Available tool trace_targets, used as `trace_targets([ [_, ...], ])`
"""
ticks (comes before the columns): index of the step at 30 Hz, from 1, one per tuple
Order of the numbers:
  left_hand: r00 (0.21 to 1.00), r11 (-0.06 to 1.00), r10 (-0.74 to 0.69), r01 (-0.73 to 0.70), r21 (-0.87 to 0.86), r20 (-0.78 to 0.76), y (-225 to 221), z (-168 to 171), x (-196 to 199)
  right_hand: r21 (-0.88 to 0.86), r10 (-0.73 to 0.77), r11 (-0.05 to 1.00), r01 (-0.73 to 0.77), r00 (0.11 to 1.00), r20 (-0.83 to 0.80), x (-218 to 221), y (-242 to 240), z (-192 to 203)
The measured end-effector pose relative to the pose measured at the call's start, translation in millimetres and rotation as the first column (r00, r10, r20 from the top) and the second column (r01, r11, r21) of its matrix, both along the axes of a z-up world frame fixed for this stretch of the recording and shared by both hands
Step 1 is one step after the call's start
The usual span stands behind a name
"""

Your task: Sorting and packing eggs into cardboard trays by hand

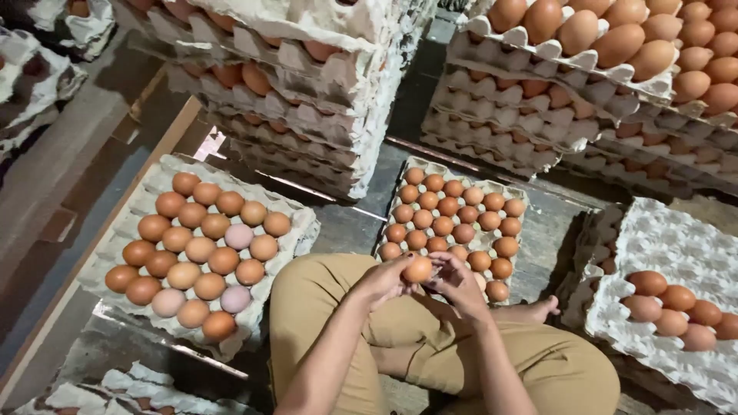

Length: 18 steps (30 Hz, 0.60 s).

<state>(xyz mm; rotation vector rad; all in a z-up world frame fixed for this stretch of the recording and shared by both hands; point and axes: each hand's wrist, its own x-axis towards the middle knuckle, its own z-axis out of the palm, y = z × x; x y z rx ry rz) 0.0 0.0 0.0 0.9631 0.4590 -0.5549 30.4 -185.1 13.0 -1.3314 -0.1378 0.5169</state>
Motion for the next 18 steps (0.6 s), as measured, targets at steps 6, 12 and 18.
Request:
trace_targets([
  [6, 0.644, 0.394, 0.703, -0.707, -0.587, -0.303, 54.7, -15.9, 10.0, -0.687, 0.102, 0.686, 0.240, 0.903, 0.417, 14.4, 0.3, -11.4],
  [12, 0.623, 0.327, 0.712, -0.701, -0.633, -0.322, 51.2, 1.2, 8.1, -0.795, 0.624, 0.458, 0.397, 0.494, 0.606, 11.4, 64.8, -14.7],
  [18, 0.673, 0.418, 0.685, -0.675, -0.608, -0.277, 48.3, -18.9, 15.8, -0.899, 0.738, 0.266, 0.348, 0.526, 0.422, 20.2, 88.6, -30.1],
])
